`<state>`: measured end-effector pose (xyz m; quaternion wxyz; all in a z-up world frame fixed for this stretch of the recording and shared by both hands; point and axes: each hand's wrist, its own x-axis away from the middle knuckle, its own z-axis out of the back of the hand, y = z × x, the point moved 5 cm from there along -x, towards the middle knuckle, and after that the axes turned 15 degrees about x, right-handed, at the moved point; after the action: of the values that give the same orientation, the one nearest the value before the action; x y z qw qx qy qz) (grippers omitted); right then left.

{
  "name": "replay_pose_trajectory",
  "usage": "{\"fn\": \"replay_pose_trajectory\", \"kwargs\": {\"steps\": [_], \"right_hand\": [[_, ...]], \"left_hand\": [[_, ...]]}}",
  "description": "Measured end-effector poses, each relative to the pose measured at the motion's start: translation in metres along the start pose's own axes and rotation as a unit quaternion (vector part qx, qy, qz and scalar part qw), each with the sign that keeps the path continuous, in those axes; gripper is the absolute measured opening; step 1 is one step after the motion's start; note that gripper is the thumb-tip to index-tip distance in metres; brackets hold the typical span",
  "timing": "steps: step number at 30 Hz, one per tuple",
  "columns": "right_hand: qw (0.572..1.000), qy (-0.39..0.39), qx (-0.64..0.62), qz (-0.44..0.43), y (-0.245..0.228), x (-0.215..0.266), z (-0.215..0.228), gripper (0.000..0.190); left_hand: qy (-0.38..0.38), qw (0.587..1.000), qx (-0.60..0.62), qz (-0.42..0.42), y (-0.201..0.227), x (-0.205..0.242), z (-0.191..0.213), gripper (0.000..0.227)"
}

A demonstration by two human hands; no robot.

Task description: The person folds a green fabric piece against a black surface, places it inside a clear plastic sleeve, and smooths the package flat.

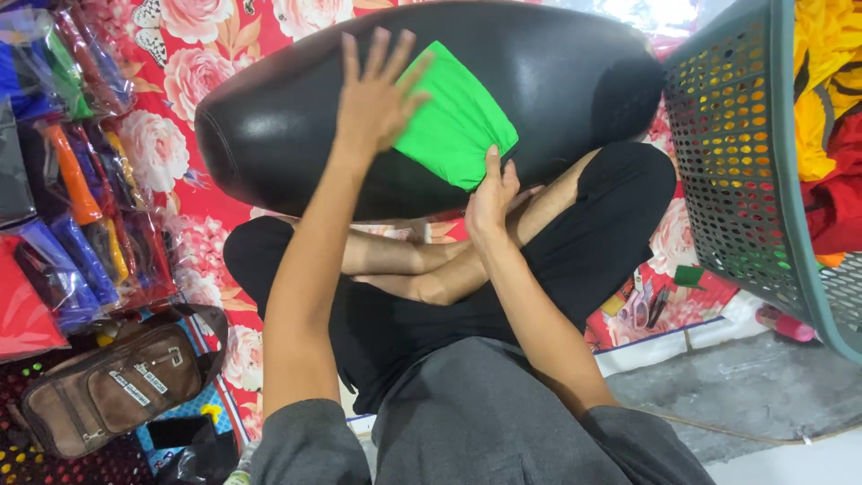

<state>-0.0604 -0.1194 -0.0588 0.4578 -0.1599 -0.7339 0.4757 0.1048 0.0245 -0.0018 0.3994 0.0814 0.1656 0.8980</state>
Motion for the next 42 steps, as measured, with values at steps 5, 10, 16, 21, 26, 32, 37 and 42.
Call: {"fn": "replay_pose_trajectory", "kwargs": {"steps": [5,10,16,21,26,32,37,42], "right_hand": [[1.0,-0.003,0.026,-0.007,-0.005,0.004,0.0,0.042],[1.0,-0.011,0.011,-0.017,0.006,-0.002,0.0,0.05],[0.999,0.02,0.011,-0.036,0.028,-0.019,0.007,0.071],[0.998,0.029,0.024,-0.041,0.033,-0.022,0.008,0.08],[0.977,0.043,0.209,-0.003,0.038,-0.025,0.016,0.083],[0.989,-0.016,0.145,-0.001,0.027,-0.01,0.015,0.053],[0.989,-0.031,0.117,-0.087,0.046,-0.007,0.022,0.065],[0.994,-0.015,0.055,-0.098,0.057,-0.001,0.026,0.053]], "left_hand": [[0.121,0.991,-0.012,0.058,-0.013,-0.002,0.041,0.057],[0.01,0.987,0.026,-0.16,0.093,0.007,0.025,0.057],[-0.014,0.996,0.025,-0.085,0.039,0.002,-0.009,0.06],[0.058,0.998,-0.001,0.011,-0.008,0.002,0.021,0.062],[0.159,0.981,0.103,0.03,0.008,-0.033,0.049,0.044],[0.18,0.968,0.171,-0.044,0.048,-0.134,0.015,0.033],[0.138,0.966,0.217,0.0,0.045,-0.226,-0.06,0.029],[0.065,0.973,0.208,0.081,0.022,-0.296,-0.13,0.029]]}}
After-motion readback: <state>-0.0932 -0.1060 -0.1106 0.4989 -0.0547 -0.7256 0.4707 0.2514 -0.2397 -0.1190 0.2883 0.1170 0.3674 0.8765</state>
